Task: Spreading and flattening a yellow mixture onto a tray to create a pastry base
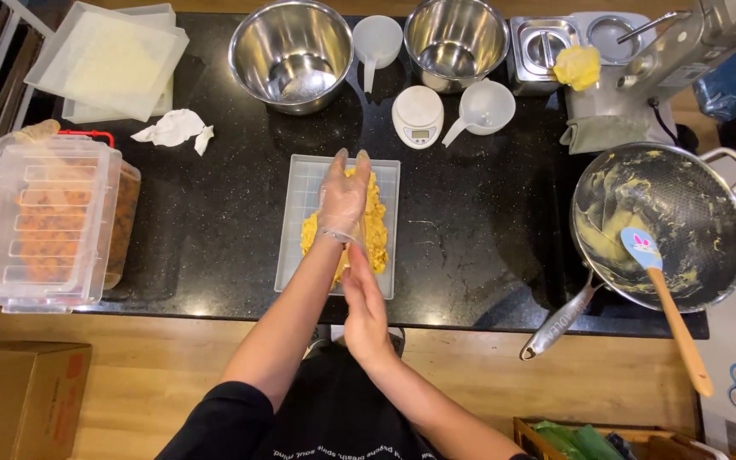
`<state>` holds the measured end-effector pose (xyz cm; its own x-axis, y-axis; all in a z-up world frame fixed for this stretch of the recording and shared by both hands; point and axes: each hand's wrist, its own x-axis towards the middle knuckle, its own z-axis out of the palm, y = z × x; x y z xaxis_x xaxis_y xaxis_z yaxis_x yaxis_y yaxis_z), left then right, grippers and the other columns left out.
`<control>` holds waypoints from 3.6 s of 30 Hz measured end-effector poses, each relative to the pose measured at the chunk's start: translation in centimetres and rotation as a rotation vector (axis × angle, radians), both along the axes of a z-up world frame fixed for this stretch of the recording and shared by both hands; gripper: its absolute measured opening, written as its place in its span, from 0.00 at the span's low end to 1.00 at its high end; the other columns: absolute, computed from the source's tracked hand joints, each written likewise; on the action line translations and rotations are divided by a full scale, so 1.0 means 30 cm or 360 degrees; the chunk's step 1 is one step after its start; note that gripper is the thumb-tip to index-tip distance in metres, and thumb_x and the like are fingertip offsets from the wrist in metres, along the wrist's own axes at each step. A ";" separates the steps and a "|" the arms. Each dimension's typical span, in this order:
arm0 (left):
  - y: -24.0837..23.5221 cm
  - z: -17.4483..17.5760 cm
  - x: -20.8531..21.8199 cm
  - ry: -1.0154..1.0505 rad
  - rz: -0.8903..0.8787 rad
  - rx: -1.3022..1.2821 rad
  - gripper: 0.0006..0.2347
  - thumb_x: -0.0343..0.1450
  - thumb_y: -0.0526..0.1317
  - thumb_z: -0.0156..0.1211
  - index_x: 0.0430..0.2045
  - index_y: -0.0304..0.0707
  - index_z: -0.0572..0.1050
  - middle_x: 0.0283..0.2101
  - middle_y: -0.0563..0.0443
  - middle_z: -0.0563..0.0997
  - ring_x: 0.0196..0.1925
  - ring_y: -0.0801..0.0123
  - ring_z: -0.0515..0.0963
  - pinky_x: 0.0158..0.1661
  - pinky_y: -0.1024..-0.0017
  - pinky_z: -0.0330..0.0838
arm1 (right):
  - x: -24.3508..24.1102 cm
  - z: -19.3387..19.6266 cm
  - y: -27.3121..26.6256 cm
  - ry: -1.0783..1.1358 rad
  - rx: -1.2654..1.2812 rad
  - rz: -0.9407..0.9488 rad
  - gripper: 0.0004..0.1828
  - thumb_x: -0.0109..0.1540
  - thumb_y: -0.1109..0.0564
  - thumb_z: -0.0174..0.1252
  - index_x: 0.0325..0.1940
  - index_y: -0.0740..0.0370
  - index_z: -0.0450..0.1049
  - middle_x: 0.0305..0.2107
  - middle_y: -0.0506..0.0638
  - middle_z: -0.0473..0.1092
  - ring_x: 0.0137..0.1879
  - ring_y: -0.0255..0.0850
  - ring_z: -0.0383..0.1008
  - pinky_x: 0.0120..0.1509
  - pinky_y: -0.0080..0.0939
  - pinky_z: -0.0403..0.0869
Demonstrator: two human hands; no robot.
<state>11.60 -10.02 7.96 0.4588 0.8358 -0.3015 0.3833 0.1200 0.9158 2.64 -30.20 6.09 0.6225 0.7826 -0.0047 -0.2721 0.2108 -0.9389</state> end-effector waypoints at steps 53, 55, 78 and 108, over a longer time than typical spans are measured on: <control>-0.111 -0.002 -0.668 0.0258 0.0180 -0.0009 0.20 0.68 0.57 0.85 0.37 0.46 0.81 0.39 0.47 0.90 0.45 0.58 0.90 0.47 0.62 0.85 | 0.928 -0.347 0.302 -0.0746 -0.0860 -0.0166 0.09 0.72 0.50 0.67 0.48 0.54 0.89 0.26 0.44 0.77 0.33 0.34 0.76 0.41 0.37 0.72; -0.058 -0.122 -0.687 0.0614 0.0375 0.0164 0.31 0.61 0.69 0.88 0.44 0.58 0.75 0.43 0.51 0.88 0.51 0.54 0.90 0.49 0.59 0.84 | 0.912 -0.361 0.360 -0.0755 -0.0813 -0.0116 0.09 0.71 0.51 0.68 0.46 0.54 0.90 0.27 0.44 0.78 0.33 0.33 0.77 0.41 0.37 0.73; -0.289 0.084 -0.255 -0.0071 -0.0649 0.1121 0.17 0.79 0.36 0.66 0.64 0.39 0.77 0.51 0.43 0.77 0.48 0.42 0.89 0.46 0.49 0.90 | 0.172 0.360 -0.180 -0.1205 -0.0502 -0.0361 0.18 0.71 0.67 0.59 0.64 0.67 0.84 0.56 0.63 0.81 0.61 0.62 0.87 0.59 0.53 0.89; -0.450 -0.013 -0.357 -0.0277 -0.1084 0.1548 0.06 0.84 0.39 0.55 0.37 0.42 0.75 0.36 0.44 0.76 0.43 0.42 0.83 0.44 0.53 0.79 | 0.490 -0.253 0.104 0.1078 0.0344 0.0092 0.46 0.71 0.23 0.54 0.92 0.27 0.51 0.91 0.42 0.49 0.89 0.65 0.60 0.85 0.82 0.69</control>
<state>0.89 -23.51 7.57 0.8673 0.2487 0.4312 -0.0385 -0.8301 0.5563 17.34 -27.08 -1.51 0.4952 0.8414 -0.2166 -0.7972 0.3410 -0.4982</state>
